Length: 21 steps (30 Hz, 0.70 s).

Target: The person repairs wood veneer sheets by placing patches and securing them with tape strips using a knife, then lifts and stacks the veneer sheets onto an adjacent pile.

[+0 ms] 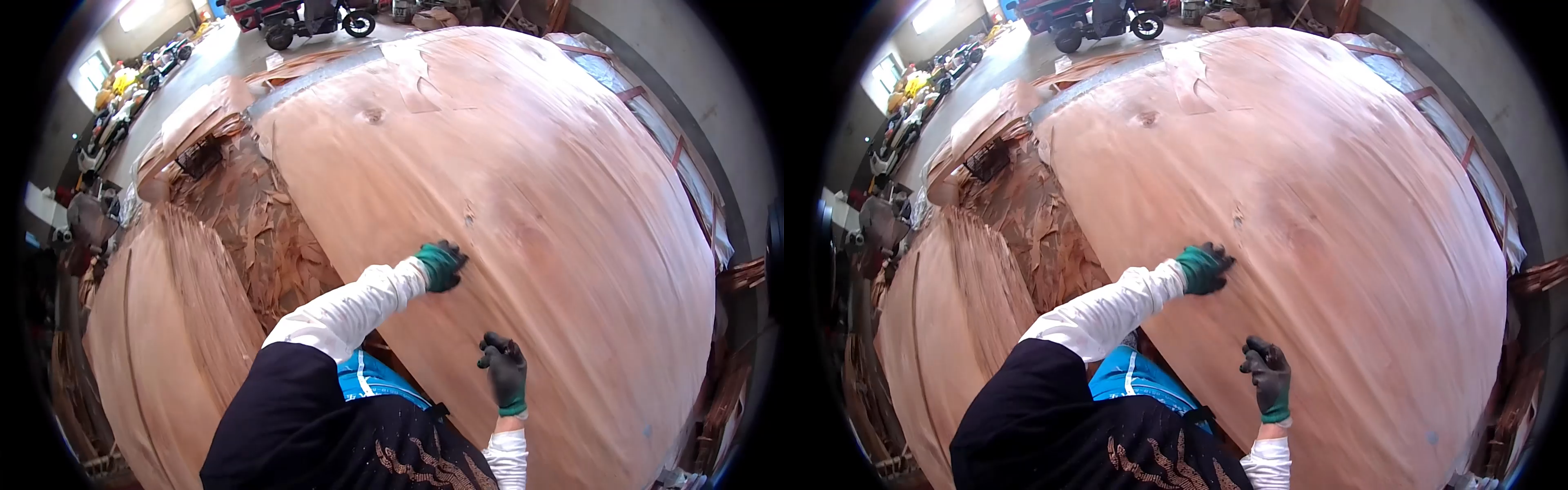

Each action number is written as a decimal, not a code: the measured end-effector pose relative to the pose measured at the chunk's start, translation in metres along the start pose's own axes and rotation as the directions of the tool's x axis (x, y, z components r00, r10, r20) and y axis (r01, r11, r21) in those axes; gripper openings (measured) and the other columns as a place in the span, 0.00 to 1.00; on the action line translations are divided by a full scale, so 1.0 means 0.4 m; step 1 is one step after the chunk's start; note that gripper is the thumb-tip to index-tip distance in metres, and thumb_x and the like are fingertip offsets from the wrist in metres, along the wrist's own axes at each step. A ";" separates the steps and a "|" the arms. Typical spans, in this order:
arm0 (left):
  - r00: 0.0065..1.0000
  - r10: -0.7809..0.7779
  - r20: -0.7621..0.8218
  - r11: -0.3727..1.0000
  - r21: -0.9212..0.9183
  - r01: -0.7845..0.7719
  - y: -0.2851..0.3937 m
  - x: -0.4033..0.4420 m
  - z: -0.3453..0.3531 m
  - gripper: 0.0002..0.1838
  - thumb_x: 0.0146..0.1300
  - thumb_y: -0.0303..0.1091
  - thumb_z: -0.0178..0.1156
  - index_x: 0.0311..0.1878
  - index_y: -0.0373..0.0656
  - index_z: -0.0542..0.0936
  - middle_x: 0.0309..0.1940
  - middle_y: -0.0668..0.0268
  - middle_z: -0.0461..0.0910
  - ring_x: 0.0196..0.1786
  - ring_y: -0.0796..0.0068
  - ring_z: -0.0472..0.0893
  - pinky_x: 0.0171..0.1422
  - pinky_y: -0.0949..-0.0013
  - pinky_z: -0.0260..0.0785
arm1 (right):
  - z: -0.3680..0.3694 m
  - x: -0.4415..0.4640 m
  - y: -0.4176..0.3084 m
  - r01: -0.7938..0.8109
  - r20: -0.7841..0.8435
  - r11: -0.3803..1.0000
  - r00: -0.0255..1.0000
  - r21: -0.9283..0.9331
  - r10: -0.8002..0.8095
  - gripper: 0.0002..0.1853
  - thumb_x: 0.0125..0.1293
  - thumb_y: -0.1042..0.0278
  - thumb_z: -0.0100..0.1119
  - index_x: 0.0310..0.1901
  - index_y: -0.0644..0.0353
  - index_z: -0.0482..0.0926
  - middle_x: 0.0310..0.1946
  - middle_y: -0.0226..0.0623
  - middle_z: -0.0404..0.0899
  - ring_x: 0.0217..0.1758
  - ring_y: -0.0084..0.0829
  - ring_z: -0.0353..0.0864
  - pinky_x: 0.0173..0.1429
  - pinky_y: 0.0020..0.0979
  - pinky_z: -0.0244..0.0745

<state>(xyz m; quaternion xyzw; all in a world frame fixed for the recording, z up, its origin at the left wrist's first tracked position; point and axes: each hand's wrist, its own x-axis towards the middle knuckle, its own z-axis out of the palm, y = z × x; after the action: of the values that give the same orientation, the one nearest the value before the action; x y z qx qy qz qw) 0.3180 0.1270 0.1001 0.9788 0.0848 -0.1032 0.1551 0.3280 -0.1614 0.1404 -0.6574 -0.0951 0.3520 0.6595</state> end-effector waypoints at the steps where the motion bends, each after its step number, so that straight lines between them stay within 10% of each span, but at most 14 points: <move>1: 0.997 0.076 0.027 0.996 -0.044 -0.075 -0.024 0.000 -0.032 0.30 0.62 0.51 0.56 0.65 0.46 0.72 0.65 0.52 0.70 0.65 0.49 0.70 0.65 0.50 0.67 | 0.065 0.042 -0.006 0.009 -0.012 1.000 1.000 0.000 -0.009 0.11 0.65 0.76 0.58 0.48 0.68 0.80 0.38 0.36 0.82 0.35 0.27 0.80 0.39 0.27 0.76; 6: 0.913 0.313 -0.261 0.754 -0.517 -0.406 -0.325 0.048 -0.106 0.22 0.66 0.42 0.59 0.60 0.44 0.77 0.59 0.51 0.76 0.62 0.51 0.75 0.68 0.56 0.66 | 0.244 0.259 0.100 -0.082 -0.179 0.961 0.983 -0.266 0.034 0.08 0.64 0.69 0.65 0.41 0.64 0.82 0.31 0.34 0.82 0.31 0.23 0.80 0.34 0.28 0.76; 8: 0.881 0.277 -0.384 0.814 -0.394 -0.427 -0.540 0.113 -0.140 0.21 0.66 0.39 0.59 0.60 0.44 0.76 0.58 0.51 0.77 0.60 0.51 0.76 0.67 0.56 0.67 | 0.242 0.316 0.217 -0.107 -0.284 0.797 0.955 -0.594 -0.083 0.09 0.62 0.66 0.67 0.36 0.62 0.82 0.25 0.34 0.81 0.28 0.22 0.79 0.33 0.28 0.75; 14: 0.960 -0.074 -0.268 0.968 0.212 0.134 -0.982 0.368 -0.389 0.37 0.59 0.27 0.56 0.73 0.53 0.61 0.73 0.60 0.62 0.74 0.57 0.63 0.75 0.52 0.55 | 0.341 0.320 0.146 -0.368 -0.557 0.814 0.828 -0.449 0.067 0.08 0.57 0.66 0.67 0.30 0.61 0.80 0.20 0.39 0.80 0.20 0.24 0.77 0.26 0.31 0.73; 18: 0.982 -0.053 -0.181 0.928 0.353 0.115 -1.033 0.519 -0.451 0.45 0.58 0.34 0.62 0.77 0.56 0.51 0.78 0.64 0.52 0.79 0.59 0.51 0.79 0.49 0.45 | 0.298 0.323 0.195 -0.370 -0.550 0.694 0.834 -0.618 -0.045 0.08 0.56 0.68 0.68 0.33 0.63 0.80 0.19 0.37 0.79 0.21 0.22 0.78 0.26 0.29 0.73; 21: 0.987 0.074 -0.144 0.884 0.468 0.003 -1.054 0.625 -0.456 0.44 0.58 0.37 0.63 0.77 0.56 0.52 0.77 0.64 0.52 0.79 0.61 0.51 0.80 0.49 0.42 | 0.318 0.327 0.154 -0.445 -0.588 0.823 0.790 -0.352 0.175 0.03 0.58 0.76 0.63 0.34 0.63 0.80 0.21 0.35 0.79 0.22 0.26 0.76 0.27 0.30 0.71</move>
<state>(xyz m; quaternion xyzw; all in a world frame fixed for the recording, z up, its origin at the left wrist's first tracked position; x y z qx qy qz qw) 0.5074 0.6141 0.0920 0.9938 0.0515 -0.0399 -0.0902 0.3283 0.0105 0.0537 -0.8751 0.1209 0.2286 0.4090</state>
